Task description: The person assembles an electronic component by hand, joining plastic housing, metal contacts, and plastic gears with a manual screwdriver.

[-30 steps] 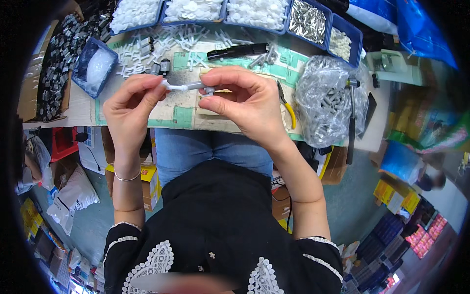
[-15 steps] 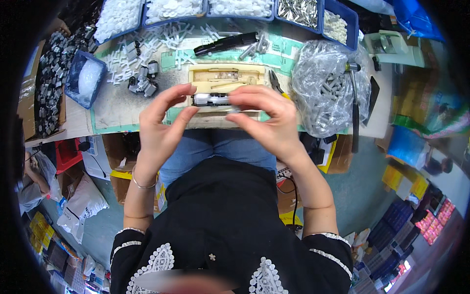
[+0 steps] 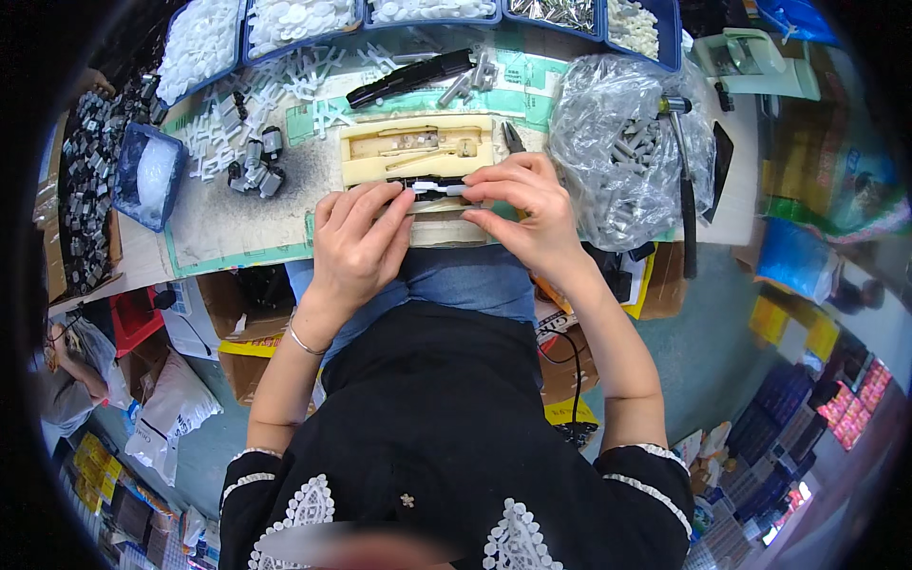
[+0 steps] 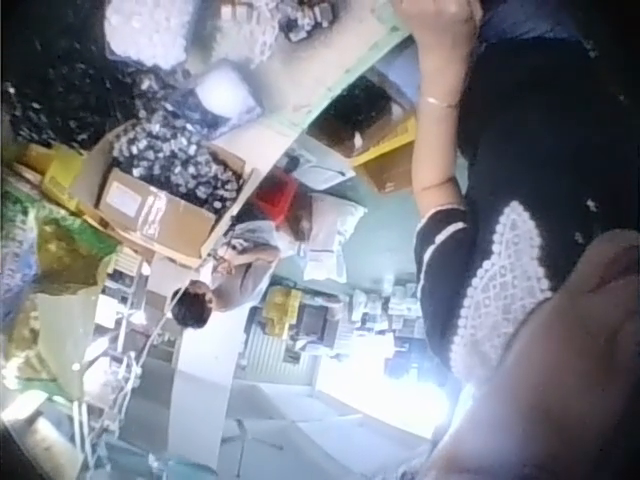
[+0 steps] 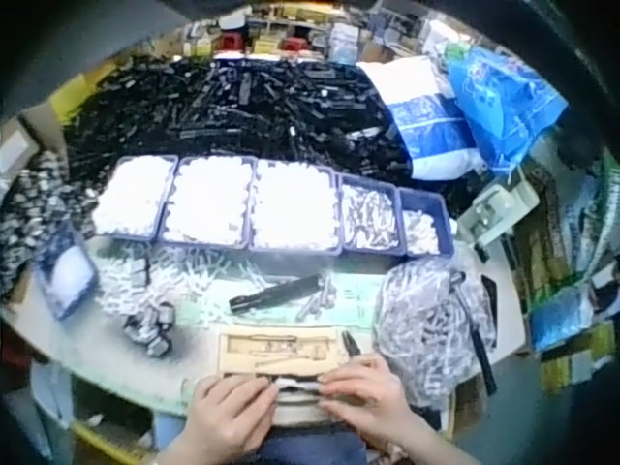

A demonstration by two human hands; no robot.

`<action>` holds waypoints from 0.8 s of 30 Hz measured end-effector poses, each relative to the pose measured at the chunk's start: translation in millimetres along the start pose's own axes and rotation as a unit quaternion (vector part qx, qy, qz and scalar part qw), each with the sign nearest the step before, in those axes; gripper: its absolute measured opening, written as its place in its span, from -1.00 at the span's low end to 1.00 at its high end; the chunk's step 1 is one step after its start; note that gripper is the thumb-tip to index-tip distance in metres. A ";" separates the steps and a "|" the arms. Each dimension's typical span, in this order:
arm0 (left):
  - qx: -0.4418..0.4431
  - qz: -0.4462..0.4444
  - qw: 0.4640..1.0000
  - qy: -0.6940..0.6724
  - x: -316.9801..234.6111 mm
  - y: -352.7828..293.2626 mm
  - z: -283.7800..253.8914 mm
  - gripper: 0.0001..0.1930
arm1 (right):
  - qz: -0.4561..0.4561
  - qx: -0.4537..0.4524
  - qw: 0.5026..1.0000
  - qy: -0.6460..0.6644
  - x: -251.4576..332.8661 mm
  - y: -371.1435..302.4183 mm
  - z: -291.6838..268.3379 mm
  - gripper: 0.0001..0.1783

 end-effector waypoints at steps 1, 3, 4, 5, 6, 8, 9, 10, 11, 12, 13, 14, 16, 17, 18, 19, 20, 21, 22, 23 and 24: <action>-0.009 -0.005 1.000 -0.003 1.4 -3.2 2.0 -0.71 | -0.005 0.008 1.000 0.004 -0.6 1.5 2.0 -0.73; -0.016 -0.010 1.000 -0.007 1.6 -5.2 4.0 -0.70 | -0.008 0.016 1.000 0.007 -2.3 3.7 4.2 -0.74; -0.021 -0.018 1.000 0.002 0.8 -5.5 4.3 -0.69 | -0.004 0.023 1.000 0.009 -3.7 4.7 4.9 -0.74; -0.026 -0.026 0.999 0.011 0.3 -5.6 5.4 -0.68 | 0.001 0.029 1.000 0.010 -5.1 5.5 5.4 -0.74; -0.027 -0.025 0.999 0.012 -0.6 -5.4 5.5 -0.68 | 0.000 0.029 1.000 0.010 -4.1 7.3 4.8 -0.74; -0.027 -0.026 0.998 0.046 -1.7 -4.3 6.6 -0.66 | -0.016 0.056 0.997 -0.045 -0.7 11.3 4.8 -0.76; -0.026 -0.027 0.998 0.046 -1.5 -4.2 7.9 -0.66 | -0.014 0.057 0.997 -0.044 -0.5 12.6 3.5 -0.76; -0.028 -0.027 0.998 0.055 -1.0 -3.5 8.6 -0.66 | -0.014 0.046 0.997 -0.062 -0.3 14.3 0.5 -0.76; -0.032 -0.027 0.997 0.065 -0.3 -2.1 8.4 -0.66 | -0.015 0.034 0.996 -0.081 -0.1 16.3 -1.8 -0.76; -0.033 -0.028 0.997 0.067 -0.9 -1.8 7.7 -0.66 | -0.018 0.035 0.996 -0.080 -1.4 14.6 -0.9 -0.76; -0.026 -0.029 0.997 0.073 -1.7 -1.3 6.2 -0.67 | -0.036 0.024 0.991 -0.124 -2.0 10.4 1.1 -0.74; -0.019 -0.031 0.996 0.079 -2.6 -0.4 3.3 -0.67 | -0.057 0.012 0.984 -0.167 -1.6 6.5 3.0 -0.71; -0.017 -0.035 0.997 0.067 -2.4 0.9 1.9 -0.68 | -0.064 -0.002 0.982 -0.175 -2.7 0.9 5.7 -0.68; -0.009 -0.039 0.998 0.048 -1.4 2.9 -0.2 -0.68 | -0.062 -0.016 0.981 -0.184 -2.5 -1.0 5.1 -0.66; -0.005 -0.053 0.998 0.022 1.6 3.7 -5.3 -0.64 | -0.077 -0.021 0.985 -0.155 -2.5 -2.6 5.4 -0.63; -0.008 -0.044 0.999 0.013 4.7 7.2 -14.6 -0.57 | -0.095 -0.024 0.984 -0.150 0.5 -4.0 3.4 -0.63; -0.045 -0.036 0.998 0.029 16.3 17.1 -28.2 -0.55 | -0.065 -0.058 0.989 -0.116 -0.4 -3.9 -2.0 -0.63; -0.077 -0.028 0.996 0.040 30.3 26.0 -44.4 -0.54 | -0.029 -0.089 0.992 -0.082 -0.8 -6.3 -5.8 -0.64; -0.100 -0.031 0.991 0.085 51.3 38.0 -58.6 -0.55 | -0.039 -0.093 0.992 -0.080 0.7 -7.4 -7.2 -0.64; -0.129 -0.036 0.983 0.129 78.6 53.1 -76.6 -0.59 | -0.036 -0.109 0.991 -0.076 0.6 -5.9 -9.3 -0.64; -0.146 -0.032 0.977 0.151 110.6 71.8 -95.1 -0.63 | -0.030 -0.125 0.989 -0.074 1.9 -4.6 -12.2 -0.64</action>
Point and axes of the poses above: each hand's wrist, its own y-axis towards the middle knuckle, its own z-axis out of the palm, x = y × z, the point moved 4 cm from there along y, towards the middle knuckle, and after that the axes turned 6 degrees about y, right-handed, at the moved point
